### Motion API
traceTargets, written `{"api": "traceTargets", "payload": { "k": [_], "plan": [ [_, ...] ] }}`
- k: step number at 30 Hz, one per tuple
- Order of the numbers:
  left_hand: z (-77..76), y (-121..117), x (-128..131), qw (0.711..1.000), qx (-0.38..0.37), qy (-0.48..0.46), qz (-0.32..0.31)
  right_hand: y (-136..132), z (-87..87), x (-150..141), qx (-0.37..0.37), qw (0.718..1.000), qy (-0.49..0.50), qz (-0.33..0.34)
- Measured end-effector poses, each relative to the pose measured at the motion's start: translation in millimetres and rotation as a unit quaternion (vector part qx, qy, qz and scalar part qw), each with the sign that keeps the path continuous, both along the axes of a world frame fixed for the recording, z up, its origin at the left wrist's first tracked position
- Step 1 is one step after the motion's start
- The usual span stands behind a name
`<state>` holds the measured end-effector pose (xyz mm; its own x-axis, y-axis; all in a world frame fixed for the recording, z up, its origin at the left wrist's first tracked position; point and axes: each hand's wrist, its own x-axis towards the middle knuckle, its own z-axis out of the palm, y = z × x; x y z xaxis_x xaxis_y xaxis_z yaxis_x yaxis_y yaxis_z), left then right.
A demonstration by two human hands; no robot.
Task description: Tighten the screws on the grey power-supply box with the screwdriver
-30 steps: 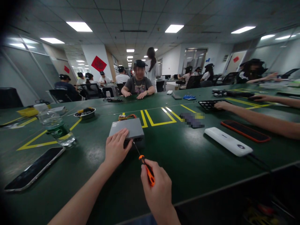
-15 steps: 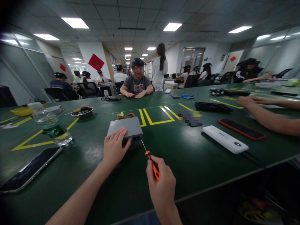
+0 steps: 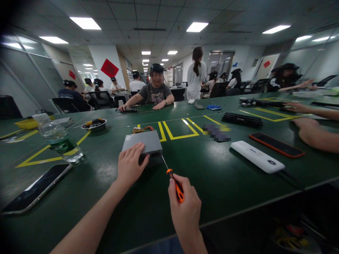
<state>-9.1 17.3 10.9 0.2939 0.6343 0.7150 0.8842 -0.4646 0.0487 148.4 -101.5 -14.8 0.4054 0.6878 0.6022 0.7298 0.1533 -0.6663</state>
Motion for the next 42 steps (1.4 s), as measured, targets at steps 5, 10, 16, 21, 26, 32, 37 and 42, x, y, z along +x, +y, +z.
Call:
{"api": "traceTargets", "payload": {
  "k": [5,10,16,21,26,32,37,42],
  "plan": [
    [0.8,-1,0,1.0,-0.003,-0.002,-0.003,0,0.4,1,-0.013,1.0,0.002,0.003],
    [0.9,0,0,1.0,-0.004,-0.002,0.0,1,-0.6,-1,-0.01,1.0,0.024,-0.004],
    [1.3,-1,0,1.0,-0.003,-0.002,-0.004,1,7.8,10,-0.009,0.997,-0.075,0.011],
    [0.8,0,0,1.0,0.0,-0.001,-0.006,6,28.7,19,-0.005,0.986,-0.163,0.023],
    [-0.4,2,0,1.0,0.004,-0.003,-0.006,6,28.3,25,0.014,0.975,-0.212,0.063],
    [-1.1,1,0,1.0,-0.004,-0.002,-0.006,4,15.1,28,0.031,0.984,-0.167,0.06],
    [-0.9,1,-1,1.0,-0.008,-0.004,-0.002,6,16.0,23,0.041,0.996,-0.076,0.036],
    [0.0,1,-1,1.0,-0.009,-0.006,-0.003,5,10.5,26,-0.026,1.0,-0.002,0.006]
  ]
}}
